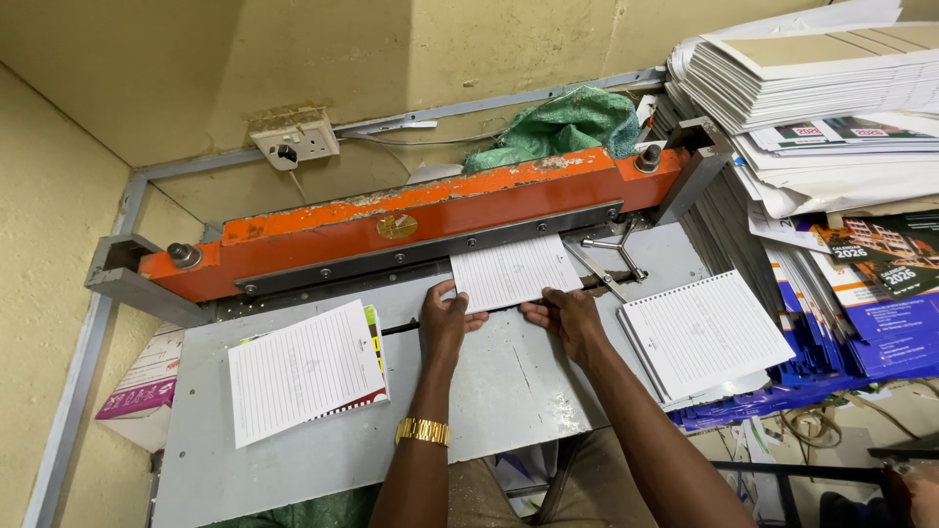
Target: A person is organizing, aligning, and inspecting stacks of paper on a workbench next to a manual paper cutter.
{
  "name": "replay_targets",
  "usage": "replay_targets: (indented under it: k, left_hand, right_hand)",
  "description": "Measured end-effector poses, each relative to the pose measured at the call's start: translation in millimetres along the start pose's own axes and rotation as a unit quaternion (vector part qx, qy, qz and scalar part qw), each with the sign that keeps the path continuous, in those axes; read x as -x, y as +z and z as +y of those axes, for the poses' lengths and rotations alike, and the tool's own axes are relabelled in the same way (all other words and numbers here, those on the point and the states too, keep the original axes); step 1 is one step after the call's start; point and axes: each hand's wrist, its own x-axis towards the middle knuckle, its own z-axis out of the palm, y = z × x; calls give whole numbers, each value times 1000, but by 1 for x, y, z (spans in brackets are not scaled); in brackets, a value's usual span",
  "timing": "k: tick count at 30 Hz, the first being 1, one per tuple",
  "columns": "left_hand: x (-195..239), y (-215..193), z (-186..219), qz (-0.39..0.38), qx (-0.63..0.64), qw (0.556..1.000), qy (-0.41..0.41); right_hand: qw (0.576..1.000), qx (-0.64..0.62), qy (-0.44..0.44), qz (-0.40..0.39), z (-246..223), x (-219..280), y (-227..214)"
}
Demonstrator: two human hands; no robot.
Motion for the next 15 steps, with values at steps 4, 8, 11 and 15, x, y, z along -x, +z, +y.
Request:
replay_targets:
  k: [4,8,11,15]
  left_hand:
    - [1,1,1,3,-2,1000,-2]
    - [-3,0,-3,-2,-3,1000,-1]
    - [0,0,-4,-2,-3,1000,7]
    - [43,0,9,-2,0,1000,26]
  right_hand:
    - [1000,3,7,6,0,-1,0]
    - [1000,-12,12,24,-6,6,5]
    - [999,-25,7,34,3,-6,-3]
    - [997,-74,14,9,-1,7,-17]
